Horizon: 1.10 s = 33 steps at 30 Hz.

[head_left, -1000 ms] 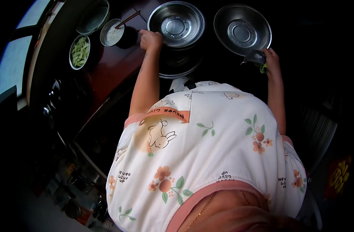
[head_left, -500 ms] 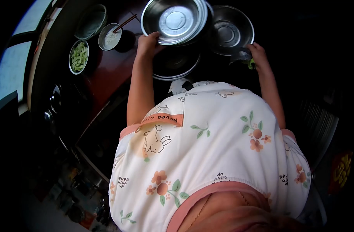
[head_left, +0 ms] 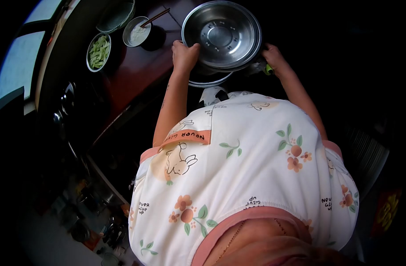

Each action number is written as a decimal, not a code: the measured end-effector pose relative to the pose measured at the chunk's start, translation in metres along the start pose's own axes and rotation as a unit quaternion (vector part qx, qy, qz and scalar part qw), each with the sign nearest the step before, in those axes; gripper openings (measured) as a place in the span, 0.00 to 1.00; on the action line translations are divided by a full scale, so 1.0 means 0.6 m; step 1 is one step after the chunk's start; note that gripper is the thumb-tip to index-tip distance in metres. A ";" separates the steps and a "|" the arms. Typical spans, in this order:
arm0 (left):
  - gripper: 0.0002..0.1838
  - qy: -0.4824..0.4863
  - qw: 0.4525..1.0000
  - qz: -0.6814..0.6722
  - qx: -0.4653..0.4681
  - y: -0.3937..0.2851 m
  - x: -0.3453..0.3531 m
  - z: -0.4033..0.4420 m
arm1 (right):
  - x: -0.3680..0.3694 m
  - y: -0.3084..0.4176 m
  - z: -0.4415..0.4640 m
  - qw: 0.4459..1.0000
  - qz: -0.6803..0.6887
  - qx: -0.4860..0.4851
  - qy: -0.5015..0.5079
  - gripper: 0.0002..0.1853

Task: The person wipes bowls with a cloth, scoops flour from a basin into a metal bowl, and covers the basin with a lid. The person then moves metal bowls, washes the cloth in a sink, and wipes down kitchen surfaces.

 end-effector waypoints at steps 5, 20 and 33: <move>0.17 0.306 0.854 -0.412 -0.084 0.012 0.037 -0.064 | -0.001 0.039 -0.054 0.998 -0.040 0.026 0.037 0.20; 0.08 0.383 0.648 -0.519 -0.405 0.129 0.236 -0.217 | 0.006 -0.080 -0.008 0.931 -0.197 0.255 0.174 0.16; 0.08 0.180 0.646 -0.612 -0.419 0.284 0.401 -0.028 | 0.007 -0.009 0.051 0.967 0.176 0.172 0.059 0.14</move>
Point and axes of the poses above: each hand's wrist, its own z-axis towards the middle knuckle, its own x-axis out of the palm, y = z × x, the point moved 6 cm from there along z, towards the middle knuckle, and after that the axes turned 11 degrees about y, right-handed, at the moved point
